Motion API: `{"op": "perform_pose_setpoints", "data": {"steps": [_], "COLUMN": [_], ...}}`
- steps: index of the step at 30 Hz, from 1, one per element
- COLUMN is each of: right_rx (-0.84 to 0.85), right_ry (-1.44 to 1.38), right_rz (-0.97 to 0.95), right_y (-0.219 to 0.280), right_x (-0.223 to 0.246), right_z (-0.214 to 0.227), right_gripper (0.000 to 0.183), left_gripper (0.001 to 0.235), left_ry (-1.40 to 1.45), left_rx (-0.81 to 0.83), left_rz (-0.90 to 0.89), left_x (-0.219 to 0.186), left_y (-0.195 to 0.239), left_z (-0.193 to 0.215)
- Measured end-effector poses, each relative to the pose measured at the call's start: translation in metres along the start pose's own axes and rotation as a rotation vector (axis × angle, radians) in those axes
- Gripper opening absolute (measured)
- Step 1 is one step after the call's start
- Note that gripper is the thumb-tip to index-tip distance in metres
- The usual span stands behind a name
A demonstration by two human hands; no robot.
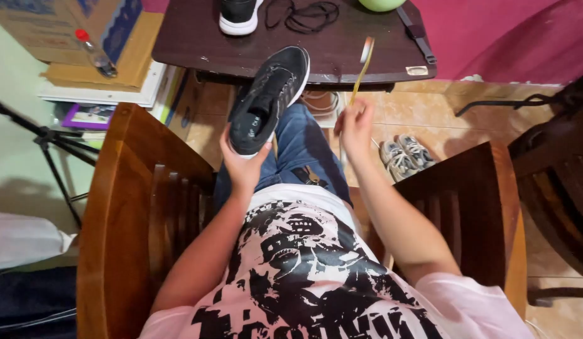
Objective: The person cleans a black sneaker using a toothbrush and water from a green bowl. They scrub the upper part, the white sole, and the bottom sole of the shoe, repeatedly dipping the brush into the water to keep it wet.
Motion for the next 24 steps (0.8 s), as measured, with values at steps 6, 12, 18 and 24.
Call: {"op": "perform_pose_setpoints", "data": {"steps": [6, 12, 18, 24], "right_rx": [-0.093, -0.067, -0.138, -0.095], "right_ry": [0.421, 0.761, 0.942, 1.153], "right_rz": [0.445, 0.336, 0.22, 0.177], "right_y": [-0.164, -0.264, -0.301, -0.352], "right_x": [0.018, 0.018, 0.051, 0.048], "right_z": [0.026, 0.04, 0.048, 0.046], "right_gripper": [0.023, 0.038, 0.015, 0.022], "left_gripper": [0.095, 0.094, 0.094, 0.101], "left_ry": [0.122, 0.122, 0.083, 0.034], "left_rx": [0.14, 0.153, 0.14, 0.054], "left_rz": [-0.059, -0.086, -0.074, -0.024], "left_x": [-0.018, -0.031, -0.035, -0.038], "left_y": [-0.018, -0.019, -0.019, -0.032], "left_z": [0.01, 0.01, 0.01, 0.021]}}
Point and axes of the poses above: each hand's wrist, its own y-axis away from the middle knuckle, its own z-axis out of the back of the hand, x = y × z, the point moved 5 cm from there along -y, towards the middle knuckle, and after that the axes turned 14 degrees about -y, right-handed, at the moved point
